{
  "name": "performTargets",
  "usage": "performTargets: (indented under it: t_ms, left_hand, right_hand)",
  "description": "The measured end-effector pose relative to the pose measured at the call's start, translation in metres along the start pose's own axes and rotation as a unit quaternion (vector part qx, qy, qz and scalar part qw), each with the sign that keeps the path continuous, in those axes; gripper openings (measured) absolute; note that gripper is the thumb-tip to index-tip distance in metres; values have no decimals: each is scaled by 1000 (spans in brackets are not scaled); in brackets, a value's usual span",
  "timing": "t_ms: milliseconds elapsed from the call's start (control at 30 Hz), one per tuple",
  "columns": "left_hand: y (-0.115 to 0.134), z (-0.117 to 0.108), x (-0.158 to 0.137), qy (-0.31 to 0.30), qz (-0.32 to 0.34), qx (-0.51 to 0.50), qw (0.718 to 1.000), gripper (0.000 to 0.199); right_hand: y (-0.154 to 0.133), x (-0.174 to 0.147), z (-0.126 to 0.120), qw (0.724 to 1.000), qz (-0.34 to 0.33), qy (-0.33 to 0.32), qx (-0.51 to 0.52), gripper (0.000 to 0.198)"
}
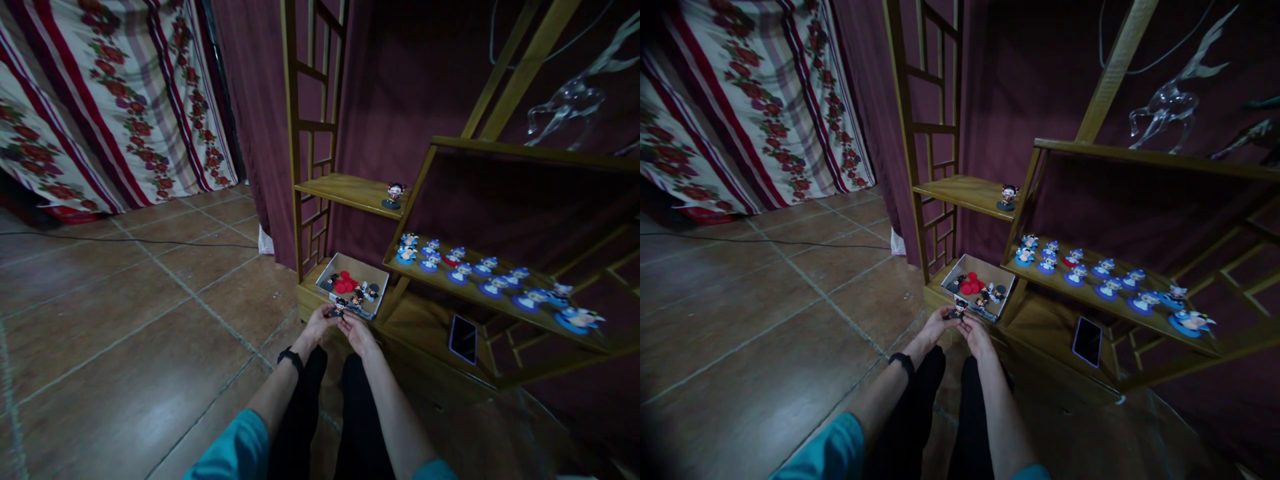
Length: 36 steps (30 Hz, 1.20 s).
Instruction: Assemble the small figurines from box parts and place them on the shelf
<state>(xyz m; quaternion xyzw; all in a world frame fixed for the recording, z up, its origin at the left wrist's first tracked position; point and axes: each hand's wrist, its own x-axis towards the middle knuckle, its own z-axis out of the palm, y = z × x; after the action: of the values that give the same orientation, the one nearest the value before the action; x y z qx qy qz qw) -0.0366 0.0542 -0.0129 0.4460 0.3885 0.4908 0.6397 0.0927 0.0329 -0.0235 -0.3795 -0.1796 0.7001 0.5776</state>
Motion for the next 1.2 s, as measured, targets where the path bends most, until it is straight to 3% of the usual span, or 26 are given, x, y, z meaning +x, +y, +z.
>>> performTargets:
  t_ms: [333, 700, 1200]
  left_hand:
    - [2, 3, -1, 54, 35, 32, 997, 53]
    - [2, 1, 0, -18, 1, 13, 1000, 50]
    - [1, -1, 1, 8, -3, 3, 1000, 55]
  right_hand:
    - [0, -1, 0, 1000, 16, -5, -2, 22]
    - [2, 5, -3, 1000, 8, 6, -6, 24]
    - [3, 2, 0, 1000, 1, -13, -5, 26]
